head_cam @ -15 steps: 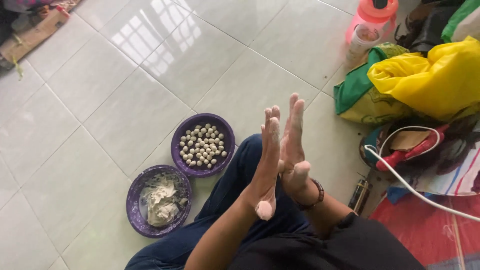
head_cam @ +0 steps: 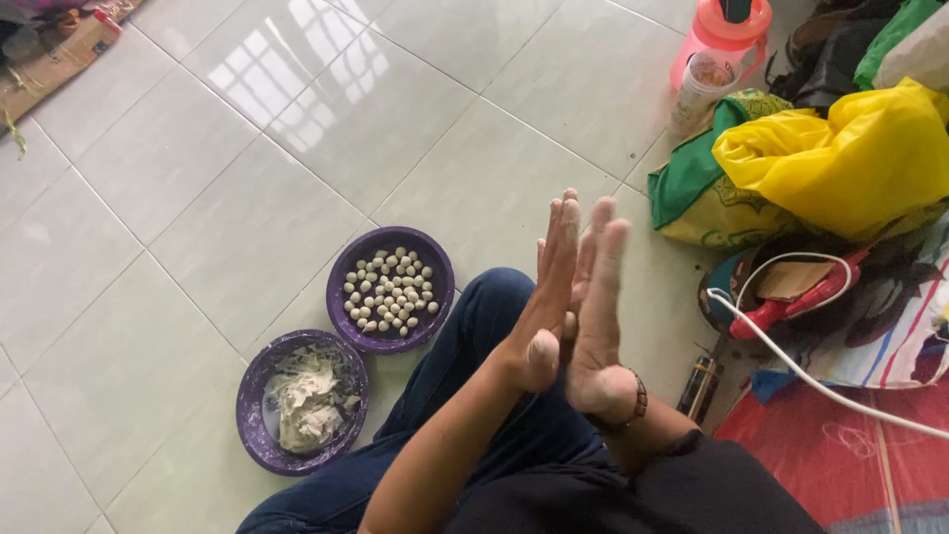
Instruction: Rolling small pieces of dough into balls by hand and placing them in a bowl.
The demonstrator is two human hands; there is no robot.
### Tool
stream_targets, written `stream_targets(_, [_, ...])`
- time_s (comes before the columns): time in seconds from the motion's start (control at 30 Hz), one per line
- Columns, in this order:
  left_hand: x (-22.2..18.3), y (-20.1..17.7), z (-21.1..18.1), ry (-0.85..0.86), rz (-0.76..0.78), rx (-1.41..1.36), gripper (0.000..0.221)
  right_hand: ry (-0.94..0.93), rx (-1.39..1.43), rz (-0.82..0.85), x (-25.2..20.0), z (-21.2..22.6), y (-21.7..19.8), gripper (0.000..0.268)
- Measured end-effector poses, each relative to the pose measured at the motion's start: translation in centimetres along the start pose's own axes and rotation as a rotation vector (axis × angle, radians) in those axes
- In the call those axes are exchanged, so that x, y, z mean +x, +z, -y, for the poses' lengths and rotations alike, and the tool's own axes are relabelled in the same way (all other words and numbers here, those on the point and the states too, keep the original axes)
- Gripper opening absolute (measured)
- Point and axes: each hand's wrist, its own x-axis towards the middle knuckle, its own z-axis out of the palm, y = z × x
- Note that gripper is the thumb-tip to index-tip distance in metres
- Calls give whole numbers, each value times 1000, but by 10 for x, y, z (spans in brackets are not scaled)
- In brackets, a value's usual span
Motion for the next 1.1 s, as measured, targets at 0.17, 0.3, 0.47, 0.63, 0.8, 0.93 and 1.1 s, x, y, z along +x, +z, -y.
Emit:
stream_targets(0.17, [-5, -1, -9, 55, -27, -26, 136, 10, 11, 2, 15, -6, 9, 96])
stream_targets(0.3, [-3, -15, -6, 15, -83, 36, 120, 17, 33, 18, 20, -7, 26, 97])
stream_targets(0.47, [-8, -18, -39, -63, -160, 133, 92, 30, 48, 22, 36, -14, 33, 98])
stream_targets(0.63, [-22, -43, -20, -98, -149, 103, 121, 37, 84, 50, 19, -2, 57, 99])
stream_targets(0.8, [-48, -60, -41, -112, -254, 17, 121, 42, 131, 98, 44, -10, 83, 100])
stream_targets(0.93, [-78, -93, -45, -57, -443, 69, 123, 30, 195, 181, 50, 2, 119, 100])
stream_targets(1.1, [-148, -106, -11, 137, -670, 125, 109, 65, 376, 411, 22, 3, 185, 96])
